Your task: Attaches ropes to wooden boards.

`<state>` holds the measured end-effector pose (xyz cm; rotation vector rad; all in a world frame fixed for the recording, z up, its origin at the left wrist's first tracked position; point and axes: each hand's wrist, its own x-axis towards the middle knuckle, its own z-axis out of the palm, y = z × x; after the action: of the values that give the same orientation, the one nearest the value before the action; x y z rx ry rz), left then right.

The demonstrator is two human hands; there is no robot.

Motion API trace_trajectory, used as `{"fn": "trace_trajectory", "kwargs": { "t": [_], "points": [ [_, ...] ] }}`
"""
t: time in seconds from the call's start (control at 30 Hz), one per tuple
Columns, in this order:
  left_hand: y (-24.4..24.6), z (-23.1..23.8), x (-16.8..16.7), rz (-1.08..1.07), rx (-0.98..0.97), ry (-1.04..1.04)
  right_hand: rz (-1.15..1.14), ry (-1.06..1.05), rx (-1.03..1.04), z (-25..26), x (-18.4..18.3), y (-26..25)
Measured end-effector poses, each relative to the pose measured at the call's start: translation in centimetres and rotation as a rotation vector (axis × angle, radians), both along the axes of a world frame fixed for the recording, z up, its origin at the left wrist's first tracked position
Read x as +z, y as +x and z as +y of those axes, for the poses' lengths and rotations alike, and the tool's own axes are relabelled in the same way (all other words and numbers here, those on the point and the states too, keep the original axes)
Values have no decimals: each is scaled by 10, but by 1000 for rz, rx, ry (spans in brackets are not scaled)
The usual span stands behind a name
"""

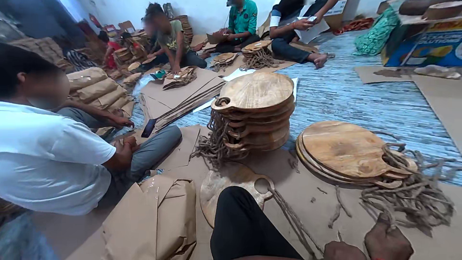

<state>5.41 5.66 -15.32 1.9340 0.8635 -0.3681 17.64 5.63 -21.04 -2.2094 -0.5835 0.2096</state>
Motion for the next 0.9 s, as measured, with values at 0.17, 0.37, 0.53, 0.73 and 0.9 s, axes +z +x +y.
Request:
{"fn": "trace_trajectory", "kwargs": {
  "t": [0.17, 0.37, 0.53, 0.73, 0.9],
  "points": [
    [-6, 9, 3, -130, 24, -11, 69, 125, 38, -7, 2, 27],
    [-25, 57, -8, -273, 273, -143, 582, 8, 42, -27, 45, 41],
    [-17, 58, -22, -283, 369, -179, 308, 8, -98, -52, 45, 72],
    [-18, 52, -24, -272, 385, -261, 244, -103, 728, -41, 37, 27],
    [-24, 51, -24, -339, 516, -281, 313, -253, 915, -33, 27, 26]
  ]
}}
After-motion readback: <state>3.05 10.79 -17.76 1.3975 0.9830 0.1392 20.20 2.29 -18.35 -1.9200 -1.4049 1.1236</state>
